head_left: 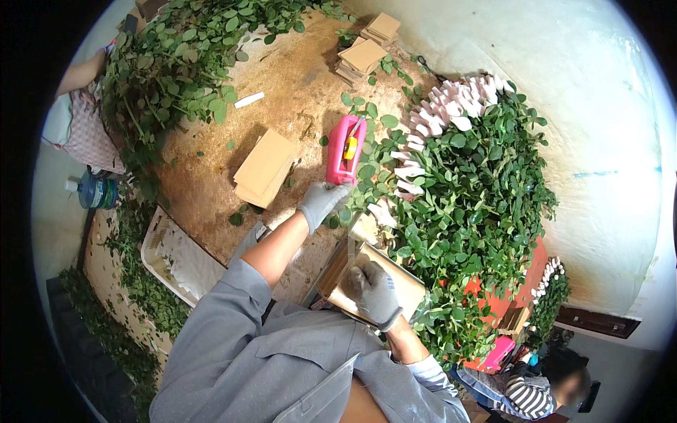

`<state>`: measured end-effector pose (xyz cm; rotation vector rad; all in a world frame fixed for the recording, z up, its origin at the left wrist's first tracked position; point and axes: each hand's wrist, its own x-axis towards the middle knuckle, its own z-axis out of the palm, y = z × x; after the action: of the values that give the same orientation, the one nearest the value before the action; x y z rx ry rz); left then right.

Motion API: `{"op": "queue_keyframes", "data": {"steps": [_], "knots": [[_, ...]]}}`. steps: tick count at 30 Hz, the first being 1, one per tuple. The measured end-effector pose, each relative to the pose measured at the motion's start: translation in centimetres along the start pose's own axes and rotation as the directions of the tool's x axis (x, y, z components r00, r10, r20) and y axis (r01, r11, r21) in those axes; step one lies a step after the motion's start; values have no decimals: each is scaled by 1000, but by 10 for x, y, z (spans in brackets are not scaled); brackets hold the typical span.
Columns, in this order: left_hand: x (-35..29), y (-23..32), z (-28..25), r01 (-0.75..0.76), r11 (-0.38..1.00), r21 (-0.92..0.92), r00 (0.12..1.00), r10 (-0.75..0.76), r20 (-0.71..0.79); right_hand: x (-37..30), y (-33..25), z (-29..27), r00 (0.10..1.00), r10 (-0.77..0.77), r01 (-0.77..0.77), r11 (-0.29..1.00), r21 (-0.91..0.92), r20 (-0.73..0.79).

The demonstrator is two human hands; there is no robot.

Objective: The person arranges rose stems with green leaves into a cardboard box, then closes and seals it with tape. They repeat the process with a second box, placing roses and leaves inside, closing the lid, and taping it shut. The person also handles a black box, placing a single rose inside and closing it.

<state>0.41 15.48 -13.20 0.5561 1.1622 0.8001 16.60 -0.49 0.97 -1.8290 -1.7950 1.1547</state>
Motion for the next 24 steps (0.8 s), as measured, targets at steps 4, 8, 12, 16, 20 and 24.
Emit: {"op": "queue_keyframes", "data": {"steps": [4,8,12,16,20,24], "knots": [[1,6,10,-20,998,52,998,23,-54,4,1,3,999,-5,7,999,-43,38],[5,-3,7,-145,973,180,982,163,-90,4,-5,5,998,-43,47,996,-71,55],[-11,17,17,-177,804,568,947,297,-125,6,8,12,999,-32,33,994,-104,12],[13,-3,-6,-236,380,894,856,518,6,5,3,9,1000,4,-4,1000,11,-29],[-5,20,-4,-395,420,817,864,473,174,-23,14,-3,995,-29,44,986,163,-96],[-28,47,62,-528,491,692,845,380,375,-77,18,-46,986,87,-8,882,471,-145]]}}
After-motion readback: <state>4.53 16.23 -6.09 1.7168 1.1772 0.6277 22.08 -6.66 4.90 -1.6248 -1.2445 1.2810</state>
